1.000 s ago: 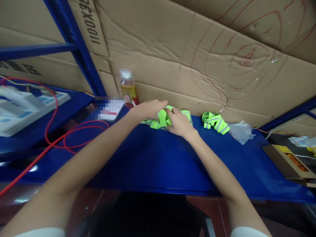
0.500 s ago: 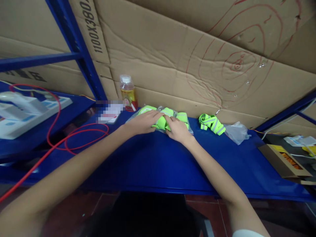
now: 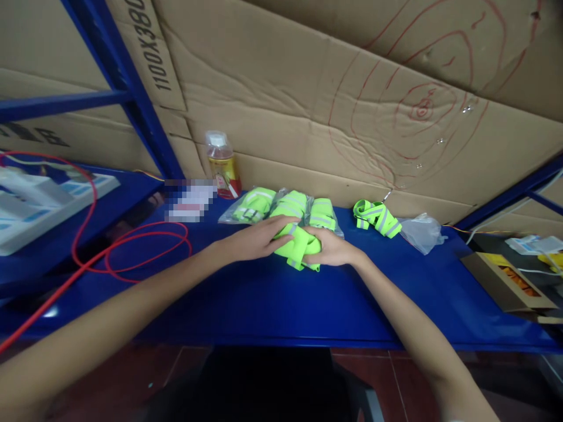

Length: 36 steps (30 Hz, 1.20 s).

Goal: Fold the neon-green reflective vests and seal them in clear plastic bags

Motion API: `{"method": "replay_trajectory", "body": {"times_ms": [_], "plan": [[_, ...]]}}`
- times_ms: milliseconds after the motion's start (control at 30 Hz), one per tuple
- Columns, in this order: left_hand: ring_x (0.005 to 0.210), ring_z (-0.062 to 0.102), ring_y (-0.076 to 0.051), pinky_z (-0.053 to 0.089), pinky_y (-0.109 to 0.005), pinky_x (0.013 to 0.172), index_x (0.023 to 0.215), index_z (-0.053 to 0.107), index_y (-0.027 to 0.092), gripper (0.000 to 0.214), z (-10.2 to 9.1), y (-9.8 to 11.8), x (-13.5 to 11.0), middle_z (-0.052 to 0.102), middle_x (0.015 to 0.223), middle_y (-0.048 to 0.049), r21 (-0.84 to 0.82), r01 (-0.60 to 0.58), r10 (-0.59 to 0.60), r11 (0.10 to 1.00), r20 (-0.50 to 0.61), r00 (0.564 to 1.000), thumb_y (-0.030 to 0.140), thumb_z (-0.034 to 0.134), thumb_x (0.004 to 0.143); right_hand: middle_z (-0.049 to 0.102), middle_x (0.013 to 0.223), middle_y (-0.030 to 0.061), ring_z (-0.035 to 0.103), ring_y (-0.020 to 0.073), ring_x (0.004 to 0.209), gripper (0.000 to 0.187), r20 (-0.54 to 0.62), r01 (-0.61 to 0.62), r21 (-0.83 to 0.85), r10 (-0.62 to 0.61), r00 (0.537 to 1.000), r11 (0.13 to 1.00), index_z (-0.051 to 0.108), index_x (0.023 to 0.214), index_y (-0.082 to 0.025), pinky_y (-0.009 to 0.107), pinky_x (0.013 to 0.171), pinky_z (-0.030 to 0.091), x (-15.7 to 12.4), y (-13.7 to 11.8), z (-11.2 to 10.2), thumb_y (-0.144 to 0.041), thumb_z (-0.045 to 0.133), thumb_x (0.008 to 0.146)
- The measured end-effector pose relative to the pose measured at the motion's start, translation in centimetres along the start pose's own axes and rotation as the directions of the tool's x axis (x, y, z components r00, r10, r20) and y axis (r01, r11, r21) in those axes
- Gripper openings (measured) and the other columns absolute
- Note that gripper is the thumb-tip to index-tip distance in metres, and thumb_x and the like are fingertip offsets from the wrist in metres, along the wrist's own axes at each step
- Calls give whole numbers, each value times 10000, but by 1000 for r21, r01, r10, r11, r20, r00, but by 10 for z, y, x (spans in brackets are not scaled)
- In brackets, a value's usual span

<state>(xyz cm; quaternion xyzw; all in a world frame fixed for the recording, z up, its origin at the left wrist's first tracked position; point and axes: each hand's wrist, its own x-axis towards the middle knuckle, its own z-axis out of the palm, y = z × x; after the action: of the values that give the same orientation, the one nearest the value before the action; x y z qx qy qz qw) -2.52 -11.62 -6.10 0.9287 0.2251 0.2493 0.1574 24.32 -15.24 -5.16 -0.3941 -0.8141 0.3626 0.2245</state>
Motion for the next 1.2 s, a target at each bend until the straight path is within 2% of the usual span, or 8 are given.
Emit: {"method": "replay_trajectory", "body": {"times_ms": [233,400,500,667,833,933,1100,1200], "plan": [[1300,689,-277,575,-447,1129,1437,549,187,392,29,-15,-17,696,1368,-147,28,-44,45,999,-53,998,435,464,1147,719,1467,112,699,298,1317,860,-73,2,-113,-10,997,994,613,1523,-200,417,1137,533,-18,-3,11,-365,930,740],[1199,746,-260,641,-414,1038,1379,589,207,390,33,-27,-29,716,1328,-137,231,-178,205,956,-97,974,497,493,1137,687,1523,135,680,361,1371,862,-144,-109,-484,44,989,868,554,1586,-262,491,1102,563,-27,-31,28,-495,885,824],[1183,754,-239,651,-405,1037,1374,597,202,339,35,-29,-27,741,1287,-126,219,-192,229,957,-159,960,434,523,1138,720,1467,151,725,369,1284,849,-180,-164,-578,71,981,800,537,1589,-241,472,1019,594,-28,-36,35,-484,851,839],[1260,723,-228,628,-399,1082,1385,599,198,290,33,-24,-20,729,1346,-128,152,-157,182,976,-160,970,336,534,1138,816,1239,101,794,303,1038,741,-181,-134,-525,44,983,840,574,1550,-228,371,858,590,-22,-24,31,-324,778,844],[1296,694,-250,592,-428,1120,1330,629,188,248,35,-21,-19,728,1340,-132,280,-134,183,950,-154,971,296,514,1138,819,1021,23,767,214,871,478,-170,-62,-239,21,985,969,733,1290,-202,309,802,569,-16,-8,21,-282,799,824],[1262,709,-250,618,-389,1037,1216,688,207,212,37,-21,-21,702,1409,-119,390,-141,201,910,-117,973,188,504,1112,802,997,30,740,209,851,396,-128,-61,-230,32,991,971,752,1224,-179,318,808,570,-14,-6,17,-287,800,846],[1273,694,-239,609,-336,999,1444,655,325,499,29,-14,-20,641,1520,-61,451,-207,207,868,50,977,70,518,1037,720,1182,124,711,285,1089,500,-106,-53,-466,5,994,883,724,1314,-164,422,974,579,-20,-15,16,-368,841,873],[1266,681,-233,604,-334,1009,1457,665,354,518,25,-12,-17,679,1456,-41,406,-225,207,886,87,974,82,535,1036,683,1304,138,704,304,1174,736,-153,-49,-477,-28,988,877,603,1494,-194,447,1006,593,-27,-17,17,-487,868,873]]}}
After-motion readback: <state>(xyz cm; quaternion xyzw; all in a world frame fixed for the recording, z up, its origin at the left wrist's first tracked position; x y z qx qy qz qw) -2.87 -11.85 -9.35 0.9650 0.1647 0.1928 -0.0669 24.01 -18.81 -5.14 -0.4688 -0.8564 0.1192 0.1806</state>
